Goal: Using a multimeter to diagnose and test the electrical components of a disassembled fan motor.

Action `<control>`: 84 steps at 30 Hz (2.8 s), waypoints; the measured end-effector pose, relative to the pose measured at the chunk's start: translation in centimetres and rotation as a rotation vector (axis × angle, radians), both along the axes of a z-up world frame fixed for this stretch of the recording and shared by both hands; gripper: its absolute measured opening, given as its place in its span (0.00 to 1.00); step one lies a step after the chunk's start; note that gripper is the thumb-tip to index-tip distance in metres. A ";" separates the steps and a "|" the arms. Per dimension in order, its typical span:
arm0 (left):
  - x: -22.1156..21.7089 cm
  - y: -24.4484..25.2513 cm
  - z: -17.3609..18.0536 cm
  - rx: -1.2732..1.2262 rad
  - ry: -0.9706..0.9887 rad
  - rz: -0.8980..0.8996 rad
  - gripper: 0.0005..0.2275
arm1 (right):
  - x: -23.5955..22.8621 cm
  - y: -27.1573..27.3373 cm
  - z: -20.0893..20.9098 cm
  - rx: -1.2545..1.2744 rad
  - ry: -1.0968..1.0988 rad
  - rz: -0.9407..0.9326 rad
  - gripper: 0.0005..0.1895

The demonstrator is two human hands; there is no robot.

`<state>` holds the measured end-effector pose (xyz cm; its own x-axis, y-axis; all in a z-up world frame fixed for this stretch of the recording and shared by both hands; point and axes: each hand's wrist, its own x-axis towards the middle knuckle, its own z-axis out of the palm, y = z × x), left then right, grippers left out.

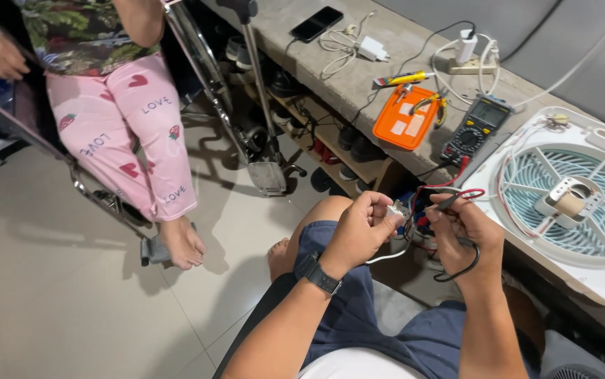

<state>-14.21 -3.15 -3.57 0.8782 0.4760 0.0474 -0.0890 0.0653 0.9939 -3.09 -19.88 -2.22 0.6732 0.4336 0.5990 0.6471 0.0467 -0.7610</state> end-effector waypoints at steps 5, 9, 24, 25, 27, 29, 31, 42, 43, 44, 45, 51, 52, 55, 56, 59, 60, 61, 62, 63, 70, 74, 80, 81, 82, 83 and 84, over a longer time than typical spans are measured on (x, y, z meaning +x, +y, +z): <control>-2.0 1.2 -0.5 -0.007 0.005 0.075 0.15 | -1.7 1.9 2.1 -0.018 0.007 0.065 0.08; -3.4 1.8 -0.6 -0.018 0.031 0.128 0.16 | -1.8 3.3 1.6 -0.038 0.020 0.095 0.07; -6.4 2.9 -0.8 -0.060 0.049 0.283 0.15 | -2.6 6.9 0.9 -0.052 0.040 0.198 0.02; -6.3 2.9 -1.0 -0.059 0.047 0.286 0.15 | -2.6 6.9 0.8 -0.051 0.039 0.201 0.02; -6.1 3.0 -1.6 -0.023 0.056 0.260 0.15 | -2.6 6.8 0.6 -0.053 0.050 0.196 0.03; -6.1 2.7 -1.1 -0.035 0.050 0.255 0.15 | -2.7 6.7 1.0 -0.052 0.048 0.191 0.02; -6.2 2.5 -0.8 -0.050 0.047 0.250 0.16 | -2.5 6.5 0.9 -0.053 0.049 0.187 0.02; -6.2 2.7 -1.0 -0.024 0.062 0.230 0.16 | -2.4 6.6 0.6 -0.076 0.020 0.183 0.02; -6.2 2.7 -1.1 -0.024 0.062 0.230 0.16 | -2.3 6.5 0.4 -0.077 0.020 0.183 0.02; -6.2 2.7 -1.1 -0.036 0.056 0.233 0.16 | -2.3 6.5 0.3 -0.076 0.017 0.178 0.01; -6.2 2.7 -1.2 -0.048 0.050 0.237 0.16 | -2.2 6.4 0.1 -0.075 0.015 0.173 0.01; -6.1 2.5 -0.9 -0.040 0.054 0.226 0.16 | -2.2 6.2 0.1 -0.087 -0.010 0.149 0.02; -6.1 2.5 -0.8 -0.039 0.054 0.225 0.16 | -2.4 6.2 0.3 -0.086 -0.009 0.148 0.02; -6.1 2.3 -0.6 -0.024 0.074 0.224 0.16 | -2.6 6.0 0.6 -0.082 0.024 0.156 0.02; -6.2 2.2 -0.5 -0.028 0.075 0.224 0.17 | -2.4 6.0 0.3 -0.079 0.031 0.158 0.02; -6.0 2.1 -0.3 -0.020 0.077 0.218 0.17 | -2.3 6.0 0.1 -0.083 0.021 0.149 0.02; -5.9 2.0 -0.3 -0.008 0.079 0.212 0.17 | -2.3 5.9 0.0 -0.093 0.003 0.138 0.02; -5.6 2.1 -0.7 -0.008 0.080 0.210 0.17 | -2.3 5.9 0.1 -0.094 0.004 0.136 0.02; -5.4 2.2 -1.1 0.014 0.082 0.198 0.17 | -2.3 5.8 0.1 -0.089 0.017 0.136 0.02; -5.2 2.3 -1.4 0.036 0.085 0.187 0.16 | -2.4 5.8 0.2 -0.085 0.030 0.137 0.02; -4.6 2.1 -2.1 0.125 0.117 0.202 0.16 | -2.2 5.4 0.3 -0.080 0.090 0.147 0.05; -4.4 2.0 -2.2 0.155 0.117 0.202 0.16 | -2.4 5.3 0.5 -0.087 0.079 0.137 0.06; -4.1 1.8 -2.4 0.167 0.152 0.206 0.16 | -2.4 5.4 0.5 -0.074 0.044 0.132 0.05; -4.1 1.8 -2.5 0.168 0.150 0.210 0.16 | -2.3 5.3 0.3 -0.076 0.042 0.129 0.06; -4.1 1.7 -2.5 0.167 0.150 0.210 0.16 | -2.2 5.3 0.3 -0.076 0.042 0.129 0.06; -4.0 1.7 -2.5 0.167 0.159 0.214 0.15 | -2.2 5.3 0.3 -0.076 0.033 0.126 0.06; -4.0 1.7 -2.5 0.168 0.169 0.217 0.15 | -2.2 5.3 0.3 -0.075 0.023 0.124 0.05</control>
